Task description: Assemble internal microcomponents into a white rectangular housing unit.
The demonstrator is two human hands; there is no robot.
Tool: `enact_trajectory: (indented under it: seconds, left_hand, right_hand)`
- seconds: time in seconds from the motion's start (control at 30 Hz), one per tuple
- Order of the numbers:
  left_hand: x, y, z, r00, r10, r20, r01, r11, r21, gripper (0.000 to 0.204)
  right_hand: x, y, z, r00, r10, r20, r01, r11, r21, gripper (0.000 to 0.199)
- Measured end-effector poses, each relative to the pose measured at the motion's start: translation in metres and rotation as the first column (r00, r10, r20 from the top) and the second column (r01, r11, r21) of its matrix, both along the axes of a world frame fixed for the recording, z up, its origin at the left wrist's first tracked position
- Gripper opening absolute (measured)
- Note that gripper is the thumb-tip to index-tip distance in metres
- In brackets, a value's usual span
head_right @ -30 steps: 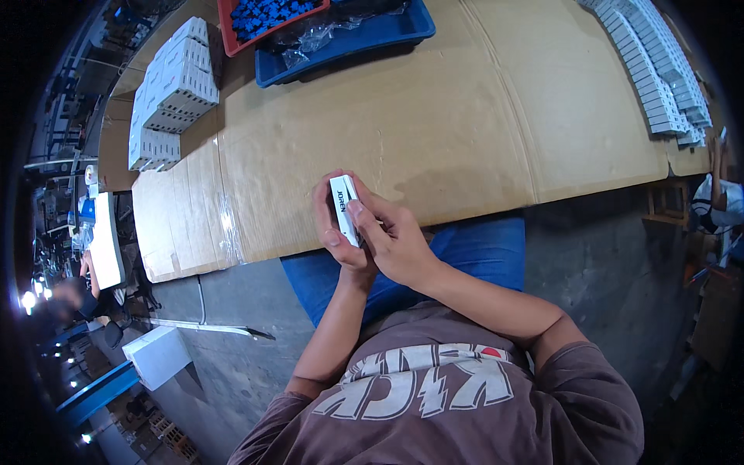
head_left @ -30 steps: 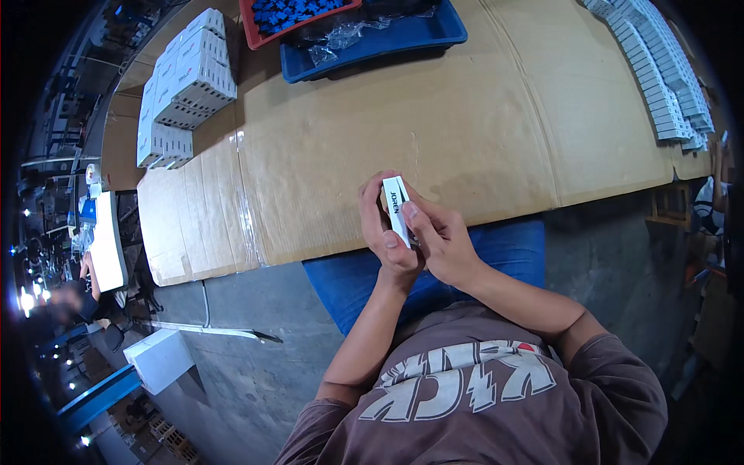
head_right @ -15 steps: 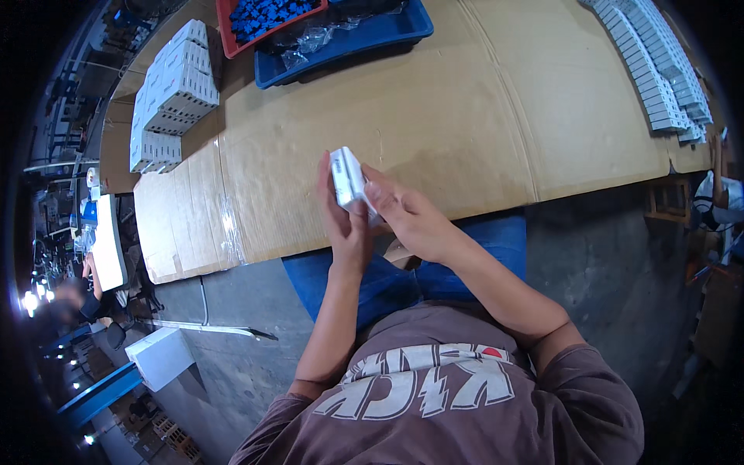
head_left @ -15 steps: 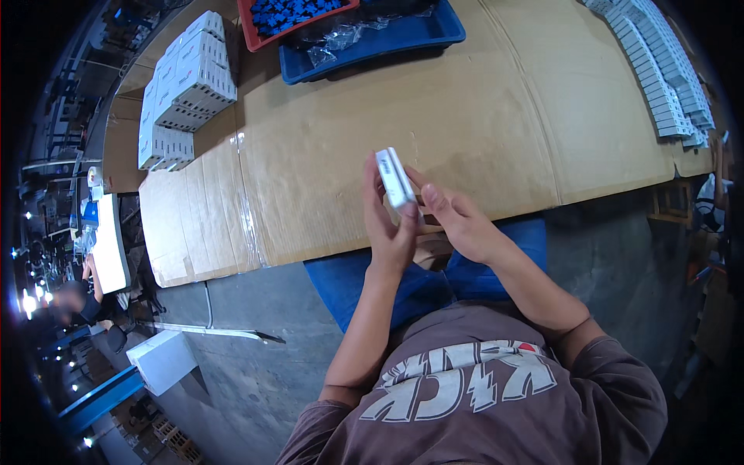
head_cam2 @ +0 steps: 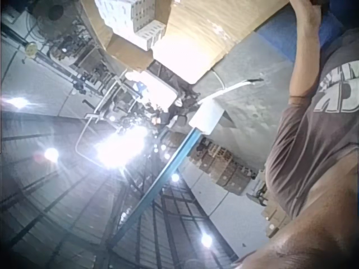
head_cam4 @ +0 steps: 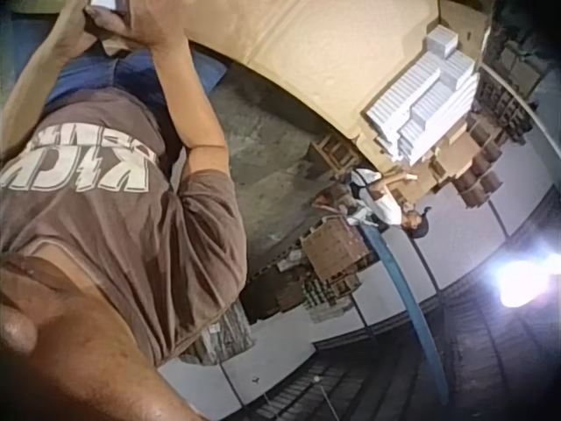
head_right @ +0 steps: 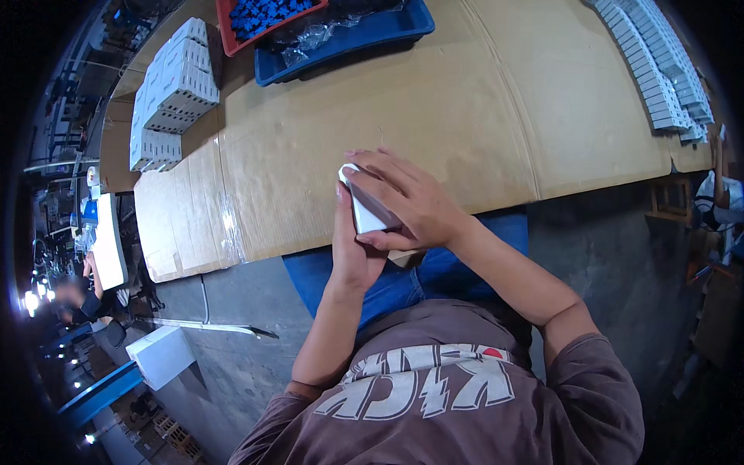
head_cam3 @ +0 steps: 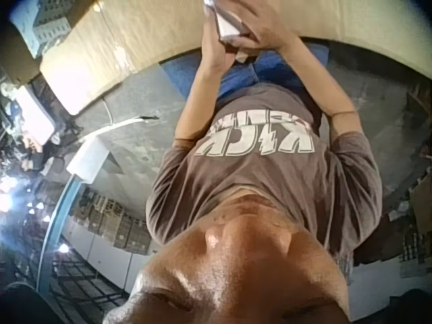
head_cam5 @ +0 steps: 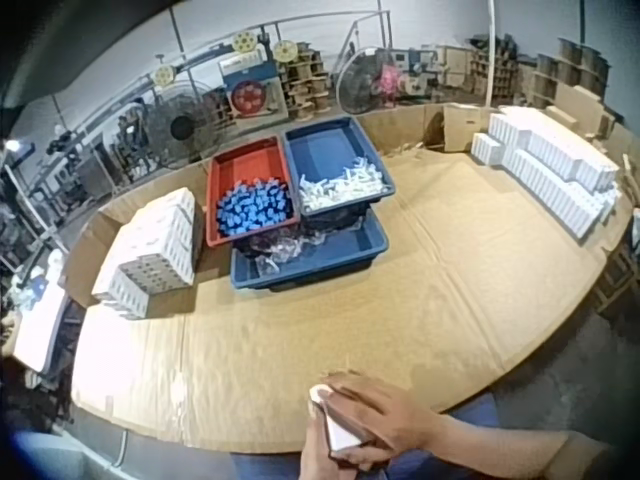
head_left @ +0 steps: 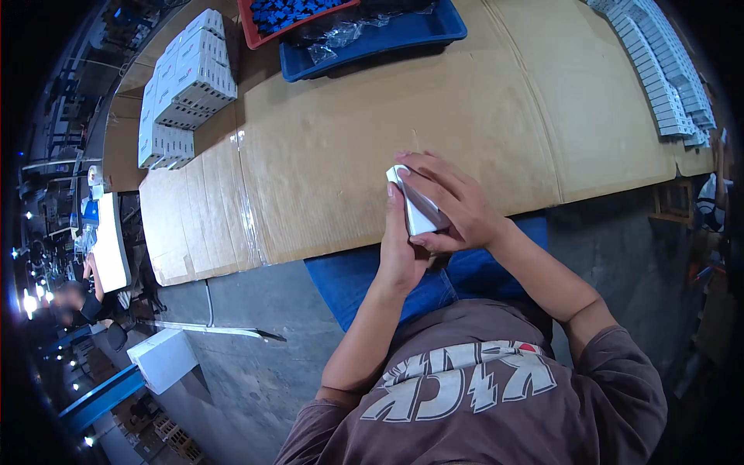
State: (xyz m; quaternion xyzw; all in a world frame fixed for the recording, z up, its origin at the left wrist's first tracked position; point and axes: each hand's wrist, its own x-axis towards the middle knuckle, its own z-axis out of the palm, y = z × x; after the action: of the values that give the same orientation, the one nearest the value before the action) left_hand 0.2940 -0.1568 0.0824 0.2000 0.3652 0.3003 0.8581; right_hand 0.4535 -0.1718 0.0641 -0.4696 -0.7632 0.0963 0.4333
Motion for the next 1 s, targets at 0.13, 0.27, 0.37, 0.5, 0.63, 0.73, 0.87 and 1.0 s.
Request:
enact_trajectory:
  seconds: [0.13,0.27,0.37,0.5,0.63,0.73,0.87,1.0]
  left_hand:
    - [-0.004,-0.003,-0.003,0.998,0.039,0.058,-0.041,0.999,0.029,0.064]
    - [-0.007,-0.005,-0.003,0.997,0.053,0.048,-0.055,0.998,0.036,0.060]
    - [-0.009,0.001,0.000,0.999,-0.051,0.020,0.049,0.996,0.077,0.065]
    - [-0.007,-0.003,-0.047,0.995,-0.031,-0.091,0.082,0.766,0.637,0.084]
    - [0.001,-0.003,-0.046,0.980,0.082,-0.180,0.076,0.685,0.725,0.080]
    - [0.005,0.004,-0.035,0.956,0.235,-0.176,-0.085,0.794,0.601,0.081]
    - [-0.005,0.010,-0.026,0.984,0.179,0.020,-0.176,0.927,0.332,0.075]
    - [-0.006,0.002,-0.056,0.954,0.253,-0.161,-0.213,0.949,0.231,0.068]
  right_hand:
    - [-0.005,0.004,-0.004,0.985,0.086,-0.153,-0.070,0.992,0.109,0.076]
    - [-0.007,0.004,-0.009,0.978,0.127,-0.167,-0.107,0.987,0.122,0.073]
    - [-0.006,0.001,-0.016,0.972,0.089,-0.215,-0.083,0.996,0.037,0.073]
    - [-0.021,-0.001,-0.022,0.782,-0.038,-0.622,-0.008,0.997,-0.071,0.078]
    - [-0.032,-0.008,-0.013,0.478,-0.119,-0.870,-0.189,0.954,-0.234,0.072]
    - [-0.026,-0.006,-0.014,0.619,-0.123,-0.776,-0.125,0.960,-0.252,0.065]
    - [-0.012,-0.014,-0.008,0.884,0.010,-0.466,-0.137,0.962,-0.238,0.057]
    - [-0.019,-0.019,-0.020,0.867,-0.007,-0.498,-0.152,0.948,-0.279,0.056]
